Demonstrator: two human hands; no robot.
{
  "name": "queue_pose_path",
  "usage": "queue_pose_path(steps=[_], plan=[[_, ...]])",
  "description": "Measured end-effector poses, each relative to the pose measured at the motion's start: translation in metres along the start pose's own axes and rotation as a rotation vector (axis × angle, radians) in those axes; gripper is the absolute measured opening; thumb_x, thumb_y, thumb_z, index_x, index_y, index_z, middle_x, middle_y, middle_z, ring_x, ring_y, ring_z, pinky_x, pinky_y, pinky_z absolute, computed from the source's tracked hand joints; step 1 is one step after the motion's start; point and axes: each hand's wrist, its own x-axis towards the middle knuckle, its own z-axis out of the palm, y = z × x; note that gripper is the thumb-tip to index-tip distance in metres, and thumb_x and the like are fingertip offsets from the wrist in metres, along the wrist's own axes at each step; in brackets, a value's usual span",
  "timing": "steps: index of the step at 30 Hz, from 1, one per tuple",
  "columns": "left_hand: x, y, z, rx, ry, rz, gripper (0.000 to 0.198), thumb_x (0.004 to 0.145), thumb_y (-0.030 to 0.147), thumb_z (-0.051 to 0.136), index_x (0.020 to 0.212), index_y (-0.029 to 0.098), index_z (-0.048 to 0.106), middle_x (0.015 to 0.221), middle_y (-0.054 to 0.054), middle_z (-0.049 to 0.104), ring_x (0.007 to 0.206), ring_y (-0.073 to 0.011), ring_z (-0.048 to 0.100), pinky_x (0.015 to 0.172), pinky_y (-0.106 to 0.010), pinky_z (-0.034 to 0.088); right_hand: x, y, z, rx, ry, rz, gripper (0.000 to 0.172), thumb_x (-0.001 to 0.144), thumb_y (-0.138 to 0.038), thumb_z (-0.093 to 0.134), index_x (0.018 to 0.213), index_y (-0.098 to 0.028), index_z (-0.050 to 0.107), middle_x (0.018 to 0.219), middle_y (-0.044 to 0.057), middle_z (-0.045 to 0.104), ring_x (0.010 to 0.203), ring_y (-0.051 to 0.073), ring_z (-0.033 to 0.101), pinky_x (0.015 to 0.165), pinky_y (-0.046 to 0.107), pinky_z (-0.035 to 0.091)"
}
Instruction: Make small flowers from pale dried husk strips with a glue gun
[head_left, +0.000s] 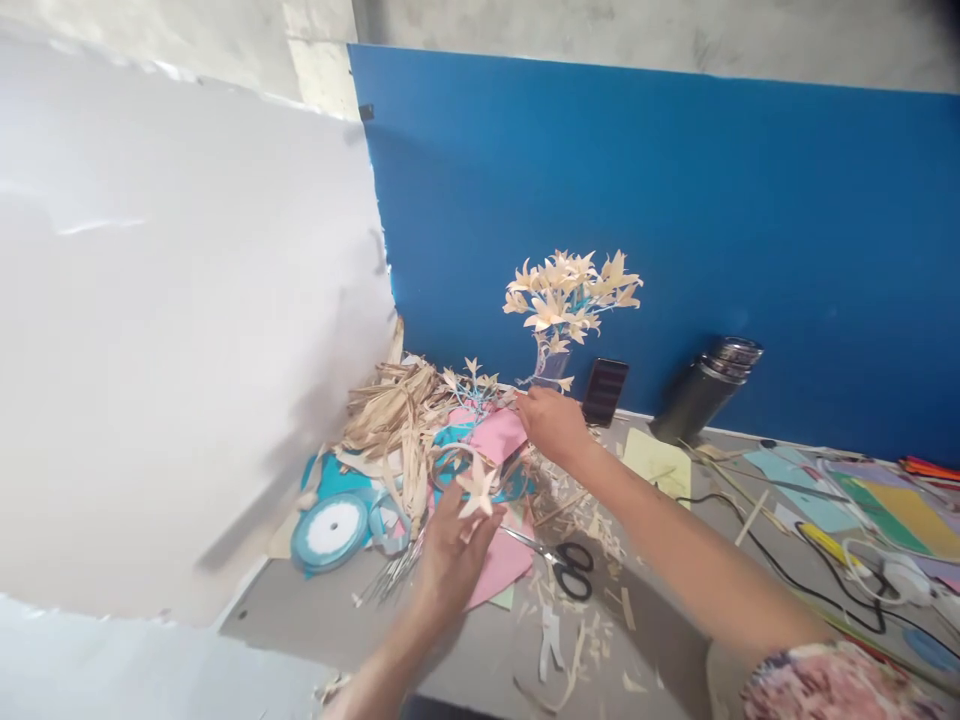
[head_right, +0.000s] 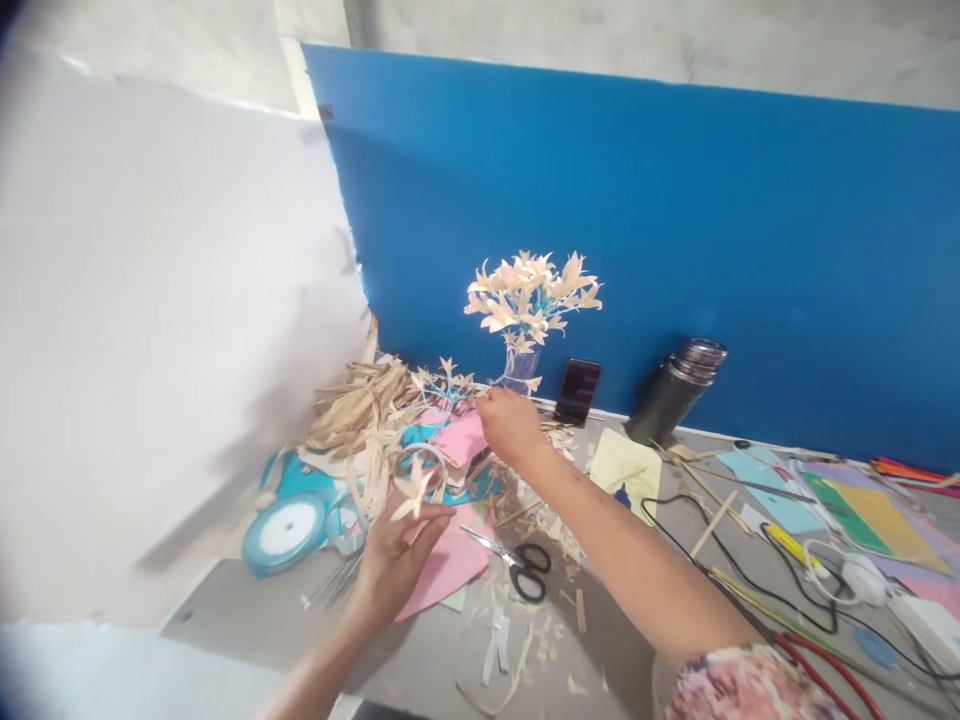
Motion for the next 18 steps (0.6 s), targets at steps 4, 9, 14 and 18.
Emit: queue_pose_path(steps=[4,9,14,18], plan=[[0.021,-0.017,-0.005,0.242,-0.088,0.11,0.02,0.083,0.02,0.059,0.077,0.022,0.078,0.137,-0.012,0.059,0.133,-0.0342,0.047,0.109,-0.055,0.038,-0.007,0.0,-0.006,-0.014,0.045,-0.012,0.029,0.1,-0.023,0.04,0.098,-0.018,0.069,0.098,0.012,0.066,0.095,0.022,0.06,0.07,0.027,0.038],[0.02,-0.021,-0.01,0.267,-0.235,0.014,0.025,0.086,0.02,0.053,0.081,0.021,0.077,0.14,-0.013,0.056,0.125,-0.031,0.057,0.104,-0.05,0.044,-0.007,0.003,-0.016,-0.041,0.107,0.007,0.024,0.099,-0.02,0.044,0.096,-0.018,0.068,0.097,0.012,0.066,0.094,0.022,0.059,0.066,0.027,0.035],[0.01,-0.018,-0.013,0.238,-0.328,0.047,0.025,0.084,0.017,0.054,0.075,0.023,0.077,0.125,-0.011,0.066,0.125,-0.0309,0.055,0.105,-0.049,0.043,-0.003,0.002,-0.023,-0.026,0.128,0.052,0.027,0.1,-0.023,0.041,0.098,-0.018,0.068,0.096,0.011,0.065,0.091,0.021,0.059,0.065,0.028,0.035],[0.013,-0.025,-0.012,0.216,-0.302,0.015,0.022,0.082,0.017,0.056,0.072,0.021,0.076,0.132,-0.012,0.061,0.12,-0.0299,0.058,0.104,-0.049,0.043,-0.001,0.001,-0.028,-0.01,0.138,0.087,0.027,0.1,-0.024,0.041,0.098,-0.018,0.067,0.099,0.011,0.064,0.093,0.022,0.059,0.064,0.028,0.035]])
